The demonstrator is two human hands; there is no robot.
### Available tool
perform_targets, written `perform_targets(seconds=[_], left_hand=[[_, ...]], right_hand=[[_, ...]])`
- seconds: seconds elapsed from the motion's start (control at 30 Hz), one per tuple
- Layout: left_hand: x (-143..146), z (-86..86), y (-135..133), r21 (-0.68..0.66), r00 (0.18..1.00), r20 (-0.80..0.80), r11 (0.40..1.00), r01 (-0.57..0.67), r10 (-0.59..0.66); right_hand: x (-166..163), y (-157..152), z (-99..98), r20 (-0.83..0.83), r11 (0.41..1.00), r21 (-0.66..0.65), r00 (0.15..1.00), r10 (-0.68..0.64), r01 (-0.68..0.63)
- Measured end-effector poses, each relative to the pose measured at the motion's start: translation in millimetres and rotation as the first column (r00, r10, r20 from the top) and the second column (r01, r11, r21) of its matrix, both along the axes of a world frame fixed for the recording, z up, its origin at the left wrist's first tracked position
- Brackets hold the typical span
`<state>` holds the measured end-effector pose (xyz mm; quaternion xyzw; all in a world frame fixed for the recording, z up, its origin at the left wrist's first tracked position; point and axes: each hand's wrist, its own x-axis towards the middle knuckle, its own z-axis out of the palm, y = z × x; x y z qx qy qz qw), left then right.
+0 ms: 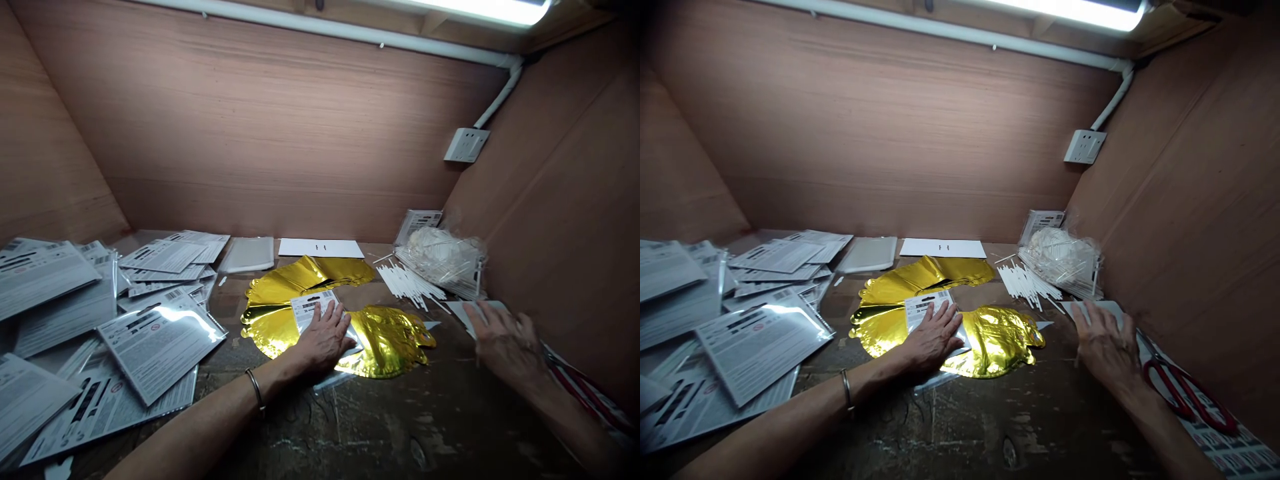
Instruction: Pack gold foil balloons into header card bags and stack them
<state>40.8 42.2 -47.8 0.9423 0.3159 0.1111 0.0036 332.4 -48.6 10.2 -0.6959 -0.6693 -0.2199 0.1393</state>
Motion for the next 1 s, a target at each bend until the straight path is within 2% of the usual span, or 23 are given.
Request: perform_targets(seconds=[0.07,0.1,0.17,0.27,0.4,0.53,0.6,0.7,0.77,0.87,1.0], left_hand=[[0,-0.2,0,0.009,1.0,0.002,1.0,0.002,-0.002],[0,-0.1,-1,0.012,1.0,0.0,1.0,0.003,-0.003],[0,0.3,-2,0.016,1.0,-0.009,1.0,0.011,-0.011],[-2,0.8,-6,0.017,0.998,-0.033,0.999,0.047,-0.046],[-7,1.5,-10,0.001,0.996,-0.052,0.997,0.075,-0.075],[-9,2.2,-10,-0.011,0.996,-0.025,0.997,0.082,-0.082],[-9,2.0,-9,-0.026,0.997,-0.018,0.996,0.081,-0.081],[-9,1.2,-8,-0.065,0.997,-0.01,0.995,0.074,-0.074],[-9,1.1,-7,-0.08,0.998,0.0,0.995,0.067,-0.067],[-10,1.5,-8,-0.081,0.998,0.013,0.995,0.067,-0.066],[-10,1.4,-8,-0.094,0.997,0.023,0.993,0.075,-0.073]], right_hand=[[-21,-6,-4.7,-0.001,0.986,-0.045,0.987,0.162,-0.162],[-38,-8,-7.4,-0.068,0.952,-0.086,0.956,0.287,-0.292],[-77,-10,-11.9,-0.242,0.866,-0.148,0.867,0.436,-0.477],[-124,-8,-15.2,-0.449,0.748,-0.248,0.757,0.475,-0.616],[-142,-6,-17.8,-0.59,0.704,-0.274,0.692,0.416,-0.656],[-137,-9,-18.8,-0.584,0.684,-0.246,0.669,0.46,-0.686],[-138,-12,-19.3,-0.522,0.694,-0.227,0.687,0.505,-0.683],[-145,-14,-21.9,-0.336,0.698,-0.176,0.709,0.62,-0.694],[-149,-13,-24.5,-0.233,0.667,-0.156,0.683,0.692,-0.729],[-146,-10,-29.0,-0.21,0.645,-0.065,0.643,0.737,-0.761],[-115,-9,-33.4,-0.305,0.716,0.11,0.662,0.685,-0.69]])
